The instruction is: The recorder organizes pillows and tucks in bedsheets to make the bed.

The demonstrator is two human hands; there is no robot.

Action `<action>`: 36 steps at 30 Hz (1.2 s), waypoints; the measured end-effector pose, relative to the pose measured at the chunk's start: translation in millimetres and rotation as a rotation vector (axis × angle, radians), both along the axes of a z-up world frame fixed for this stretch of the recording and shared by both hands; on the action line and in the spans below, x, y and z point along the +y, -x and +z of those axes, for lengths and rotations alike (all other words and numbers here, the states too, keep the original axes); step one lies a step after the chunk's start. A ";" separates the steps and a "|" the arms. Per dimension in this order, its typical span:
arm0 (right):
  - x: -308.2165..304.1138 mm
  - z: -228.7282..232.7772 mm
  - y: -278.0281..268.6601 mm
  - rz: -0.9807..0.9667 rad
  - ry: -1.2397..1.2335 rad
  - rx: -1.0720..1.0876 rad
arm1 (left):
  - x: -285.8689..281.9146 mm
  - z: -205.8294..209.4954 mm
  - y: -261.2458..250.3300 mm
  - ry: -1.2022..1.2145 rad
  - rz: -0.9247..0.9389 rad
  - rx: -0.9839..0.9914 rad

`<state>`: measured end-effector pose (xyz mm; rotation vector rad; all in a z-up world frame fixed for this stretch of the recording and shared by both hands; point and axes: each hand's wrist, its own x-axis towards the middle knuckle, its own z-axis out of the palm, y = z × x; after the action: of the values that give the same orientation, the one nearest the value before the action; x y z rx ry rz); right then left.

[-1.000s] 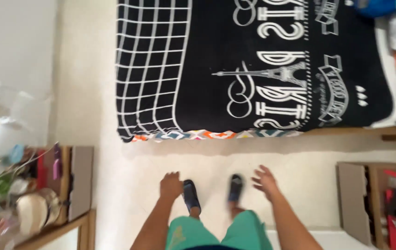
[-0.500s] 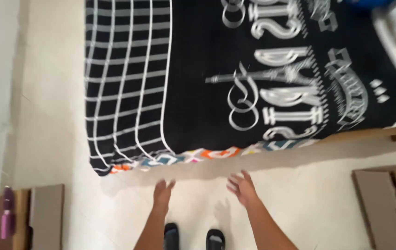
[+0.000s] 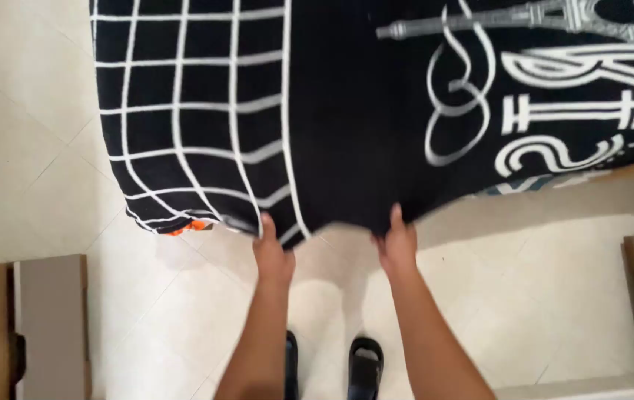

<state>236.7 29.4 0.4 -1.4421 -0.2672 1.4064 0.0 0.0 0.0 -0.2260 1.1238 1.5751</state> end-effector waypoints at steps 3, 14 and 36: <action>-48.7 -13.6 2.6 0.008 0.224 -0.183 | -43.9 -68.7 13.9 0.043 0.022 0.144; -6.9 -18.8 -14.8 0.280 0.363 0.059 | -25.4 -51.7 146.4 -0.291 0.009 -0.186; -26.3 -53.2 101.3 0.459 0.237 0.112 | -83.6 -52.1 218.2 0.340 0.168 0.114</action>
<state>135.4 3.1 -52.8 -1.5473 -0.3875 1.9383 -218.2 -83.6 -52.1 -0.4715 1.4939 1.5496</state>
